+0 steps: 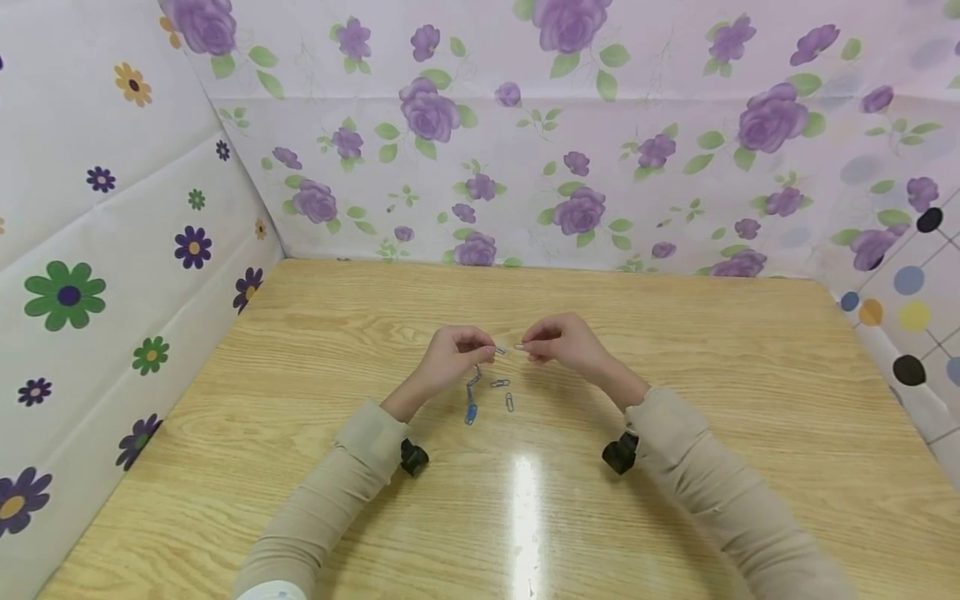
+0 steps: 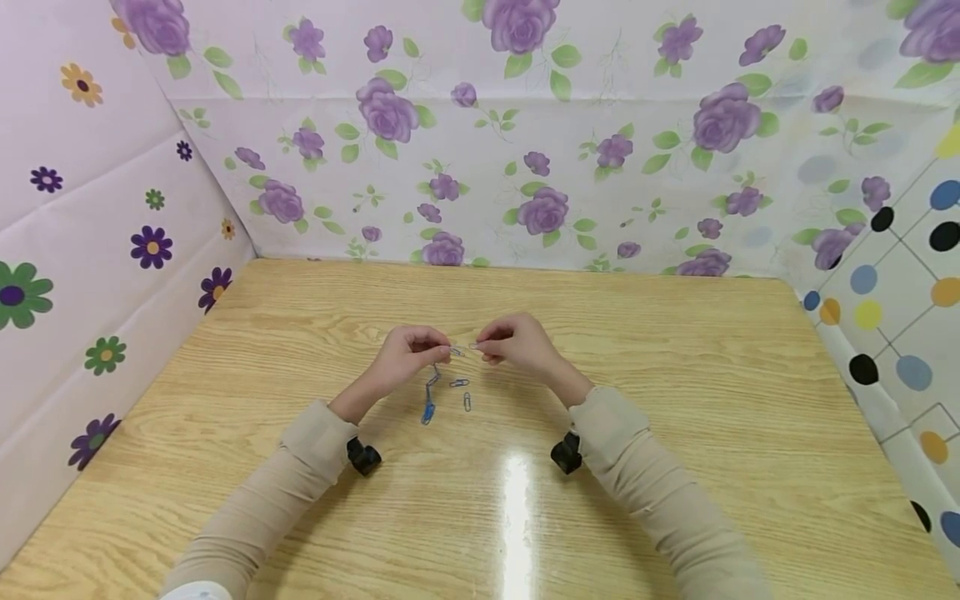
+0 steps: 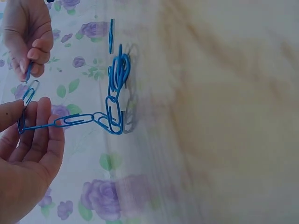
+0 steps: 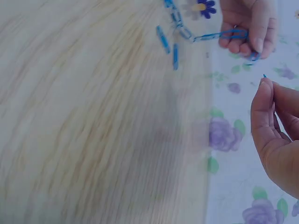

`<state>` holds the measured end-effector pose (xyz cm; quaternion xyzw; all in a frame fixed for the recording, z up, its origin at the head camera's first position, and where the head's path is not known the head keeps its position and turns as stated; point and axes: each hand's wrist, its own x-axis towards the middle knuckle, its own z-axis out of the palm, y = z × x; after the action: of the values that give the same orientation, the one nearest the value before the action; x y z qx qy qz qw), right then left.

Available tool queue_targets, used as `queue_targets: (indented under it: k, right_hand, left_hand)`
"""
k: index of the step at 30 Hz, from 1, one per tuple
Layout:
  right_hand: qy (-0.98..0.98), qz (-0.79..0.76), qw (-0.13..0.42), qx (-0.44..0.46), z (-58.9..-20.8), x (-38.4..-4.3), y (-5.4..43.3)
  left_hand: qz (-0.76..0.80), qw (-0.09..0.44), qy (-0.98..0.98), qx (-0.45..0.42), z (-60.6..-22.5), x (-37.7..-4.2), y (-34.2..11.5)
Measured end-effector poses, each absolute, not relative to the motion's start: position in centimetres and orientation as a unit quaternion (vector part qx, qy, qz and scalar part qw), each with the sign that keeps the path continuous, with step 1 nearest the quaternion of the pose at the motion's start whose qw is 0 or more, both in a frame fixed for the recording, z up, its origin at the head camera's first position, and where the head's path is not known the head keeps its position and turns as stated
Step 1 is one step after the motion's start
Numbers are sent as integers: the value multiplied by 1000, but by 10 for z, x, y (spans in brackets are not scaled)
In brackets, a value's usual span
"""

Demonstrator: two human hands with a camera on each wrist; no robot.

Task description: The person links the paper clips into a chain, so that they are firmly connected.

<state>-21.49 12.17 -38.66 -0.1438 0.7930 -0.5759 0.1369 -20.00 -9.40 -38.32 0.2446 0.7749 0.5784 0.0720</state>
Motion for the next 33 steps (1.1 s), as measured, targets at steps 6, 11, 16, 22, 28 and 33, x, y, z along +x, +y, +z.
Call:
queue_targets:
  k: [6, 11, 16, 22, 28, 33]
  right_hand:
    - [771, -600, 147, -153, -385, -215, 114]
    - [763, -610, 151, -151, -387, -213, 108]
    - [763, -613, 147, -146, -388, -213, 105]
    - [773, -605, 129, -141, -391, -213, 103]
    - [786, -591, 114, -144, -394, -213, 100]
    - [794, -582, 86, -153, -392, -209, 99]
  left_hand:
    - [580, 65, 778, 233, -406, -213, -95]
    - [579, 77, 777, 236, -388, -203, -93]
    - [568, 76, 785, 237, -378, -196, -91]
    - [567, 81, 785, 235, -377, -196, -91]
    - [569, 80, 783, 237, -377, -195, -91]
    - [571, 84, 783, 232, -378, -196, -91]
